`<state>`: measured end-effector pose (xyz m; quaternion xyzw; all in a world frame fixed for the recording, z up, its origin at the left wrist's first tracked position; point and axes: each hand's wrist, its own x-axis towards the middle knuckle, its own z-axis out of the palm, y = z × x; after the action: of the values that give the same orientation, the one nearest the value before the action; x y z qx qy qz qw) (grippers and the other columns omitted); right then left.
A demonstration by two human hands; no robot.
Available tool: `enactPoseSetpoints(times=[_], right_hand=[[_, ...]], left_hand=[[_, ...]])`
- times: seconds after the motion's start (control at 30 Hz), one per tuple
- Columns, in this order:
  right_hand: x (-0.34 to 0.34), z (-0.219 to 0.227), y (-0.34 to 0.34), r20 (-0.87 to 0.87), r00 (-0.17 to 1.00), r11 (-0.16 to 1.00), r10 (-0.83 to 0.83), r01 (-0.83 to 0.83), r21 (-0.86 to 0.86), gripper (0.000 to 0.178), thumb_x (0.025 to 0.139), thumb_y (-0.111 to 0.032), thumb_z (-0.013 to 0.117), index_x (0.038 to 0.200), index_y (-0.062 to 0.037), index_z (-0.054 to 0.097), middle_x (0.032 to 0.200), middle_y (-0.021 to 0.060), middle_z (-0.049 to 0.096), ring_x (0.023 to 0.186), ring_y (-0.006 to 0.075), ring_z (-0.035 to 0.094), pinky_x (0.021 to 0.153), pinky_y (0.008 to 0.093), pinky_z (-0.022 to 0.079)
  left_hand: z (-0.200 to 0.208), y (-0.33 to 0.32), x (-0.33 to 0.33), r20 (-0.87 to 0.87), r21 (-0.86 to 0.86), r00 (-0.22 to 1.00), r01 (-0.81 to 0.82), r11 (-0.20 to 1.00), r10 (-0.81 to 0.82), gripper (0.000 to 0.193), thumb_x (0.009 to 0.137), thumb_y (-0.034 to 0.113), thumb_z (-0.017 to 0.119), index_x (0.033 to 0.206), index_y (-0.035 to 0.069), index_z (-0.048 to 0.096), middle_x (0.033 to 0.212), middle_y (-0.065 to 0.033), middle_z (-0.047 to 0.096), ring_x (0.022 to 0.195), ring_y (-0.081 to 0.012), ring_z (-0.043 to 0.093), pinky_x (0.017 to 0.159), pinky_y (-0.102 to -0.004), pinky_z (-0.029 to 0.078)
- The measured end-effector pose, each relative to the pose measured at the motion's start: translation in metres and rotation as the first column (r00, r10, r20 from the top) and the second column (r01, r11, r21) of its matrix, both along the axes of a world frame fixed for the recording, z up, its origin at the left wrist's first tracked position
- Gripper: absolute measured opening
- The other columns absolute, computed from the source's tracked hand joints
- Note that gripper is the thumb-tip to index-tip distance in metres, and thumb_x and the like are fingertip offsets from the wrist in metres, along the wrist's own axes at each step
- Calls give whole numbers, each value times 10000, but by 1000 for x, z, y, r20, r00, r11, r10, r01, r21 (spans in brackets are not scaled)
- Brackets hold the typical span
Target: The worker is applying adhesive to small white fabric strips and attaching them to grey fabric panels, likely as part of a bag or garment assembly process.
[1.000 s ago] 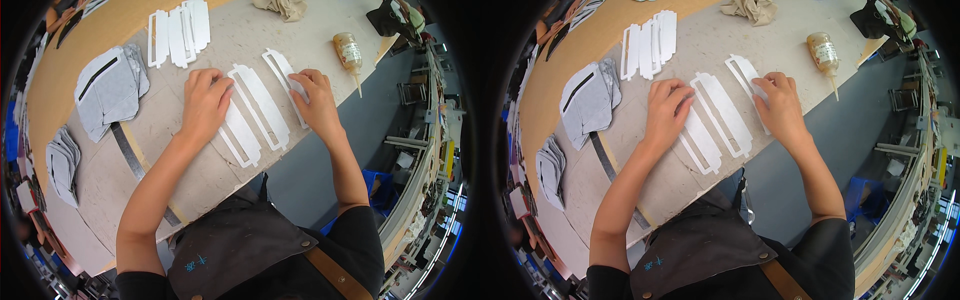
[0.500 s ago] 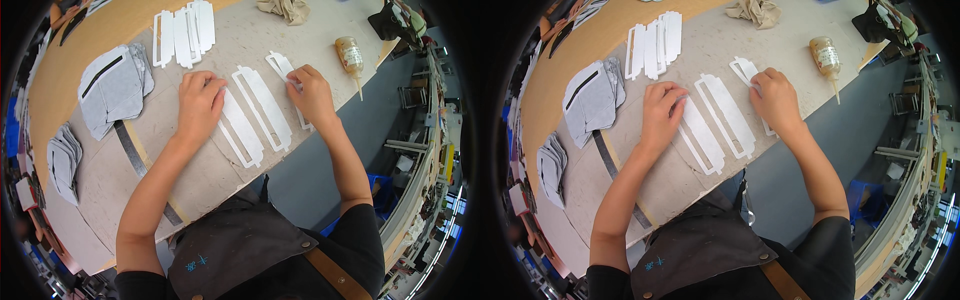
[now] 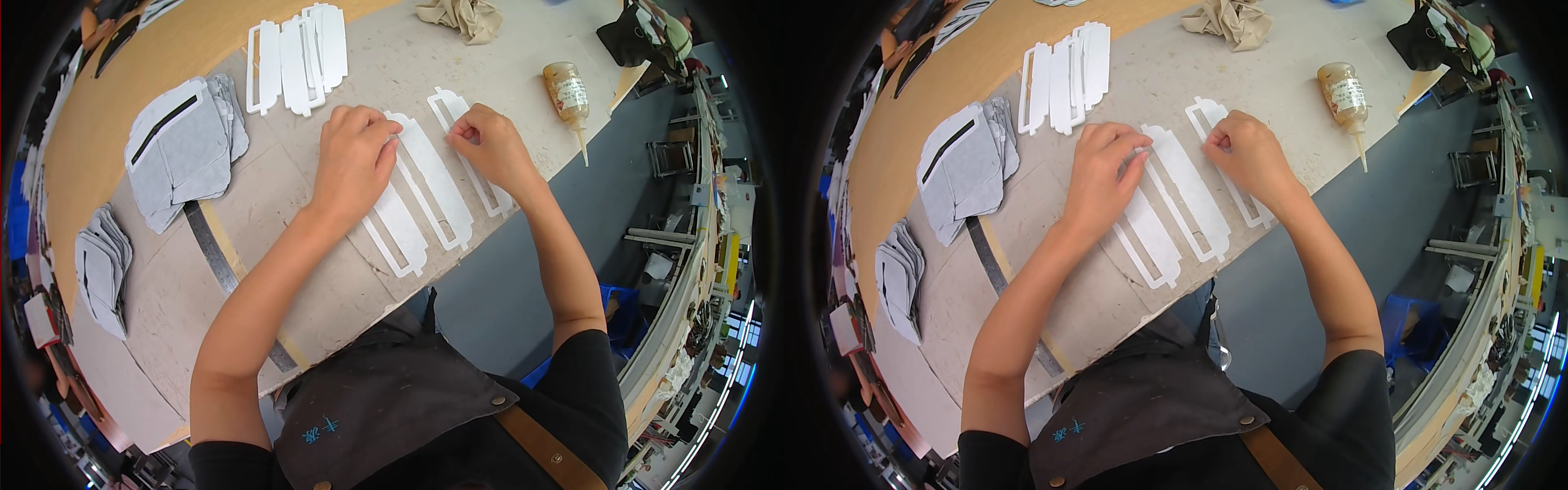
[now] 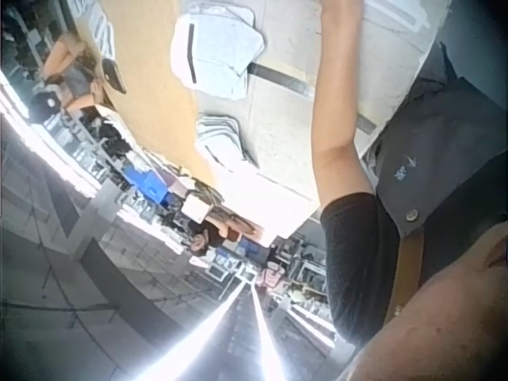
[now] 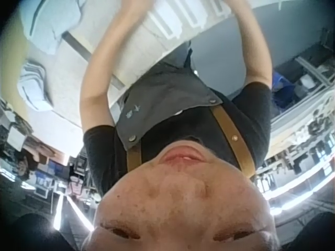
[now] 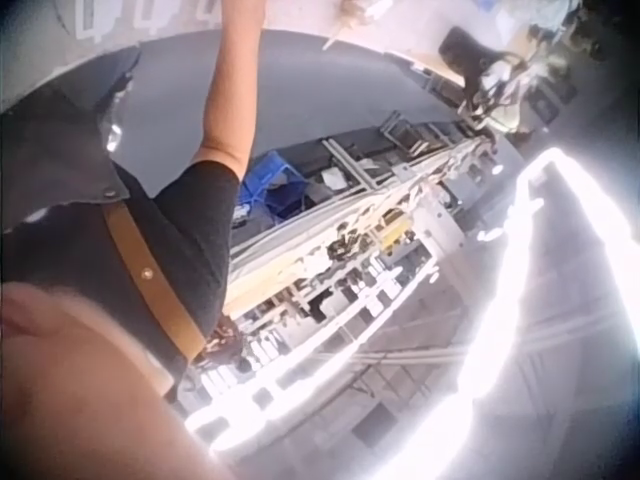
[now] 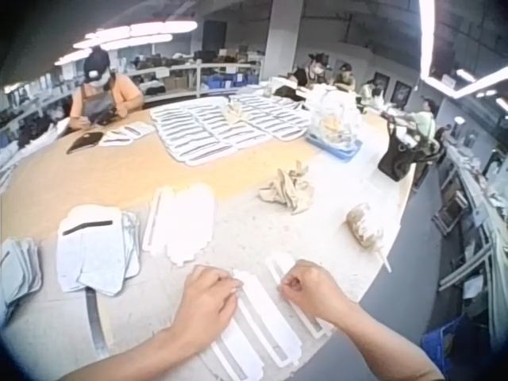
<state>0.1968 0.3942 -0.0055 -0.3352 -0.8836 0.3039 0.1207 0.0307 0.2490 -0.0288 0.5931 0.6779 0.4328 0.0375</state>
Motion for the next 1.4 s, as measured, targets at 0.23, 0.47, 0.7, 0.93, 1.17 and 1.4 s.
enactPoseSetpoints(times=[0.23,0.47,0.7,0.93,1.17,1.4], right_hand=[[5,-2,6,-40,994,968,-104,110,226,183,782,-78,710,945,-1,674,956,150,626,959,329,601,837,393,499],[-3,0,-7,-60,998,990,11,-3,142,230,818,-61,696,1042,-13,670,1031,113,625,896,230,628,762,311,528],[30,24,1,-13,997,980,-73,74,183,214,793,-57,699,1003,-21,676,986,143,636,896,286,638,772,361,527],[57,23,-15,47,991,990,-123,119,81,239,783,-54,708,1010,5,666,961,138,627,830,262,650,735,338,535],[57,18,-25,75,984,982,-162,153,114,308,749,-28,731,1045,4,653,992,148,619,823,270,650,743,341,537],[55,20,-22,94,980,984,-176,175,20,356,748,-23,729,1090,-15,632,977,141,614,813,263,646,744,348,538]], left_hand=[[-6,-7,-9,-55,12,998,-40,999,40,162,798,-10,658,954,21,684,975,-93,607,965,-278,521,836,-357,448],[-8,-12,-13,-25,-13,997,-70,997,70,144,782,6,669,919,36,700,946,-72,605,952,-266,517,846,-375,414],[-6,-15,-19,18,-2,996,-85,996,85,141,785,6,666,922,24,693,931,-79,611,925,-275,525,823,-377,424],[4,68,-9,-66,-113,996,51,992,-58,144,834,130,683,918,16,705,959,-121,646,949,-302,551,839,-387,452],[2,113,10,-264,-360,962,-27,933,-74,205,804,214,729,848,17,696,932,-154,652,967,-334,568,833,-410,479],[7,115,12,20,-385,999,43,922,-39,170,765,139,727,876,20,679,925,-155,664,880,-305,623,768,-405,508]])
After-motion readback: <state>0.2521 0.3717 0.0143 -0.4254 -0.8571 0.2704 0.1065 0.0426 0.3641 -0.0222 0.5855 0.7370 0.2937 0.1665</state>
